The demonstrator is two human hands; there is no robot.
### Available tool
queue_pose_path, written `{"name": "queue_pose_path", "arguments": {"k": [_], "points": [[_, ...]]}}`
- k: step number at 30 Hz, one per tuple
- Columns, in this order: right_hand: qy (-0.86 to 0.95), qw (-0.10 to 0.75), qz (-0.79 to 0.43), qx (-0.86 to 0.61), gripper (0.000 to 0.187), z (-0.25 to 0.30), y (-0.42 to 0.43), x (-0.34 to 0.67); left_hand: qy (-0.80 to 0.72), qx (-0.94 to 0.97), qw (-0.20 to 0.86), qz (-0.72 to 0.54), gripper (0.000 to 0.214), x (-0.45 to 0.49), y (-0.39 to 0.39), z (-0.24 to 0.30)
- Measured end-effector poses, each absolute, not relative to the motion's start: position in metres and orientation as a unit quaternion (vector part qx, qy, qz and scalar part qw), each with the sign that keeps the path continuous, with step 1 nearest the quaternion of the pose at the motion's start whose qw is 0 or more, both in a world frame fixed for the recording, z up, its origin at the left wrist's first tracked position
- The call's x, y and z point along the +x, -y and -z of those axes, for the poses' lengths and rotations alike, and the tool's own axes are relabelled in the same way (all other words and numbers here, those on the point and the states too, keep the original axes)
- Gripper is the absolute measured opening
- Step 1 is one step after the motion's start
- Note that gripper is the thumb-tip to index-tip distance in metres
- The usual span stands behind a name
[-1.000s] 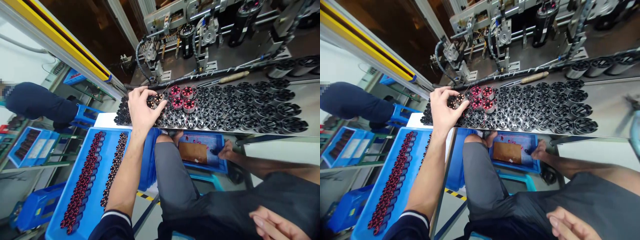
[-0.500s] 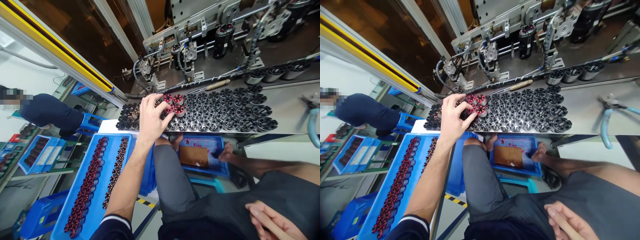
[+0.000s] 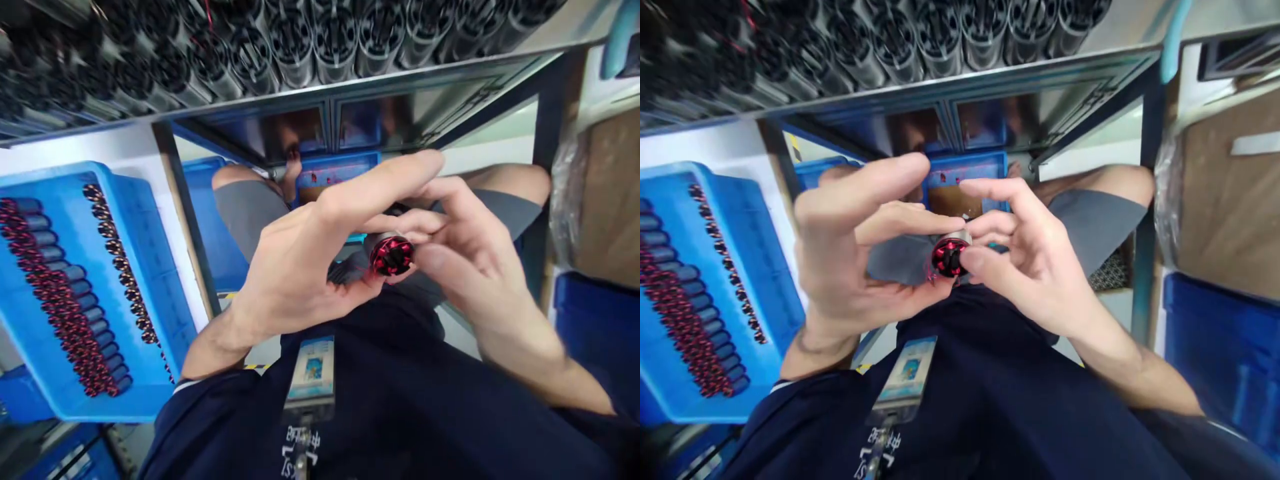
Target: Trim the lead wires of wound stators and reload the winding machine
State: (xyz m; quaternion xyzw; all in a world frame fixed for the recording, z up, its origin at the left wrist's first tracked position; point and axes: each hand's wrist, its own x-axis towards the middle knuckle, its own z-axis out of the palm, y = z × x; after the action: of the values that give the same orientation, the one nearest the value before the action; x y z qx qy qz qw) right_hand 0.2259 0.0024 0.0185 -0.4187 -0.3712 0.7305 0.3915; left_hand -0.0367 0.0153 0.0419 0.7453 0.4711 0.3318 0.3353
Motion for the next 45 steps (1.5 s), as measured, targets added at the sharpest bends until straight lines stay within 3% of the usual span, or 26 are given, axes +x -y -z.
{"name": "queue_pose_path", "arguments": {"k": [3, 5, 10, 14, 20, 21, 24, 25, 30, 31, 35, 38, 41, 45], "points": [[0.401, 0.351, -0.711, -0.458, 0.046, -0.032, -0.006, 0.226, -0.404, 0.756, 0.335, -0.391, 0.054, -0.03, -0.007, -0.024], [0.396, 0.369, -0.707, -0.456, 0.036, -0.03, -0.005, 0.226, -0.434, 0.74, 0.296, -0.419, 0.055, -0.028, 0.001, -0.014], [0.366, 0.432, -0.687, -0.456, 0.028, -0.017, -0.002, 0.222, -0.448, 0.746, 0.198, -0.452, 0.018, -0.031, 0.012, -0.006], [0.356, 0.418, -0.721, -0.423, 0.029, -0.017, -0.007, 0.22, -0.462, 0.748, 0.227, -0.419, 0.006, -0.041, 0.002, 0.005], [0.311, 0.405, -0.735, -0.446, 0.037, -0.021, -0.013, 0.215, -0.532, 0.603, 0.316, -0.504, 0.004, -0.04, -0.015, 0.061], [0.314, 0.414, -0.723, -0.455, 0.039, -0.022, -0.012, 0.213, -0.536, 0.591, 0.319, -0.512, 0.006, -0.036, -0.012, 0.065], [0.32, 0.452, -0.689, -0.467, 0.043, -0.023, -0.008, 0.203, -0.526, 0.58, 0.332, -0.526, 0.053, -0.018, 0.001, 0.055], [0.32, 0.457, -0.685, -0.468, 0.045, -0.023, -0.006, 0.199, -0.513, 0.58, 0.338, -0.534, 0.059, -0.013, 0.004, 0.046], [0.335, 0.486, -0.647, -0.483, 0.05, -0.016, 0.0, 0.181, -0.465, 0.55, 0.356, -0.595, 0.006, 0.004, 0.009, 0.01], [0.332, 0.49, -0.639, -0.491, 0.051, -0.015, 0.001, 0.18, -0.475, 0.534, 0.389, -0.582, 0.009, 0.005, 0.009, 0.012], [0.318, 0.461, -0.647, -0.518, 0.059, -0.014, -0.002, 0.186, -0.521, 0.455, 0.524, -0.496, 0.068, 0.002, 0.004, 0.047], [0.334, 0.481, -0.612, -0.532, 0.062, -0.021, -0.007, 0.197, -0.577, 0.443, 0.411, -0.549, 0.066, -0.005, -0.002, 0.071], [0.361, 0.489, -0.579, -0.543, 0.043, -0.026, -0.009, 0.205, -0.561, 0.483, 0.3, -0.602, 0.053, -0.016, -0.006, 0.053], [0.404, 0.438, -0.599, -0.535, 0.046, -0.024, -0.002, 0.206, -0.474, 0.733, 0.186, -0.451, 0.067, -0.016, -0.002, -0.003]]}}
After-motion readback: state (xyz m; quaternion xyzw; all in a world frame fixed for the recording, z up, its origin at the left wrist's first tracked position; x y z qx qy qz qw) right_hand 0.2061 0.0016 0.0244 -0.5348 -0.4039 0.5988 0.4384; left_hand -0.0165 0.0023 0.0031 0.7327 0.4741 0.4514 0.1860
